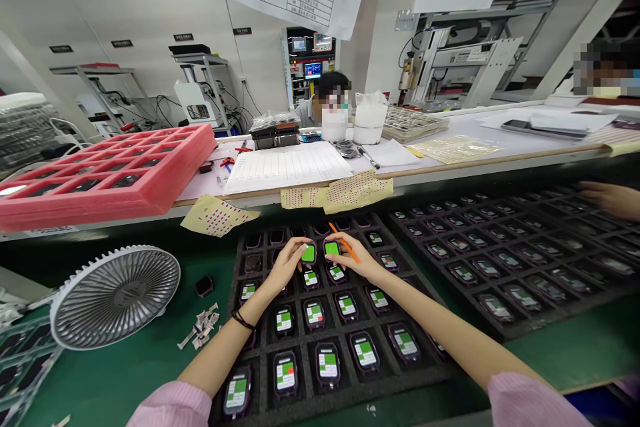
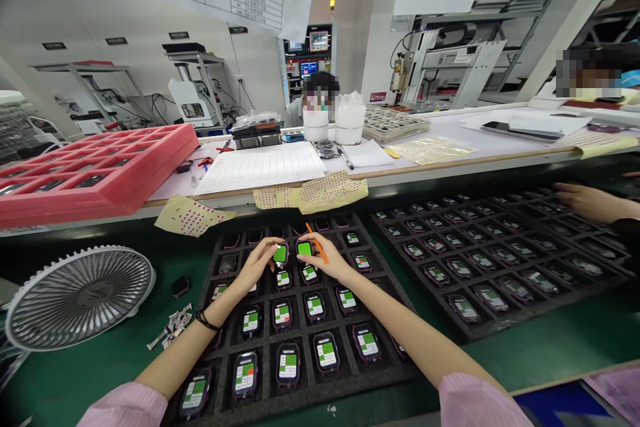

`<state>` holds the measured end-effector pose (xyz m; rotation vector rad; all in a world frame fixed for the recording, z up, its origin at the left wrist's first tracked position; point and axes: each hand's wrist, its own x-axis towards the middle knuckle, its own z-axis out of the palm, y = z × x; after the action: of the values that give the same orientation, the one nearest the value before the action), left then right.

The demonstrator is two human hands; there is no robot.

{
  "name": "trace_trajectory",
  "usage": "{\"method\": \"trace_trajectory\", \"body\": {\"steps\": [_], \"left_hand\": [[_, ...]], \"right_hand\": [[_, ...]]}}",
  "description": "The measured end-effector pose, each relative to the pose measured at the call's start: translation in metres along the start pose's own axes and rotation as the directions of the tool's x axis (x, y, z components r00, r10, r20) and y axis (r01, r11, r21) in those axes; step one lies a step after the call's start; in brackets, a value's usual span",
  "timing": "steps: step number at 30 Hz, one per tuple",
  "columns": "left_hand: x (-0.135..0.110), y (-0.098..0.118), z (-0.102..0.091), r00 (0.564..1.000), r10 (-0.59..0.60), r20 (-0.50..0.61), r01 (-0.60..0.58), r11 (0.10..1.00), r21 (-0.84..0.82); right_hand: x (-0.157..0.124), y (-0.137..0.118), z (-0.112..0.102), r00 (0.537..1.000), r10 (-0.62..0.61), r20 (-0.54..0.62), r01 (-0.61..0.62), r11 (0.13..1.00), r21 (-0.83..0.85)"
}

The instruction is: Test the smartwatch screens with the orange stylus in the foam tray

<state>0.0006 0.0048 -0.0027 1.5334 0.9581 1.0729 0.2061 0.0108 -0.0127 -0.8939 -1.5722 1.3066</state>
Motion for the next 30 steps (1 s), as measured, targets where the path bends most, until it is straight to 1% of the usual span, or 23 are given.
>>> {"method": "trace_trajectory", "body": {"steps": [3,11,15,18,21,23,26,28,30], "left_hand": [[-0.001,0.003,0.000,0.999,-0.017,-0.032,0.018,1.000,0.021],[-0.001,0.005,0.001,0.998,-0.026,-0.051,0.027,1.000,0.013],[0.000,0.001,0.000,1.000,-0.024,-0.012,0.023,0.999,-0.024],[-0.002,-0.002,0.001,0.999,0.015,0.033,-0.015,1.000,-0.015],[-0.004,-0.004,0.003,0.994,0.067,0.084,-0.071,0.997,0.042],[-0.006,-0.003,0.004,0.991,0.076,0.114,-0.085,0.993,0.080],[-0.008,0.002,0.005,0.988,0.103,0.116,-0.126,0.971,0.206],[-0.009,0.006,0.006,0.977,0.176,0.120,-0.207,0.915,0.345],[-0.010,0.010,0.006,0.952,0.272,0.138,-0.305,0.829,0.469]], "right_hand": [[-0.001,-0.001,0.000,1.000,0.017,-0.002,-0.017,1.000,0.019],[-0.001,-0.004,0.001,1.000,0.026,-0.003,-0.026,0.998,0.056],[-0.002,-0.005,0.001,0.999,0.046,0.004,-0.046,0.996,0.077],[-0.002,-0.005,0.001,0.999,0.050,-0.004,-0.050,0.994,0.092],[-0.001,-0.004,0.002,0.999,0.051,-0.008,-0.050,0.994,0.098],[-0.001,-0.005,0.003,0.998,0.058,-0.008,-0.057,0.993,0.100],[-0.001,-0.005,0.004,0.998,0.066,0.006,-0.066,0.994,0.084],[-0.002,-0.006,0.006,0.997,0.067,0.024,-0.068,0.996,0.060],[-0.003,-0.005,0.008,0.998,0.054,0.042,-0.056,0.998,0.032]]}}
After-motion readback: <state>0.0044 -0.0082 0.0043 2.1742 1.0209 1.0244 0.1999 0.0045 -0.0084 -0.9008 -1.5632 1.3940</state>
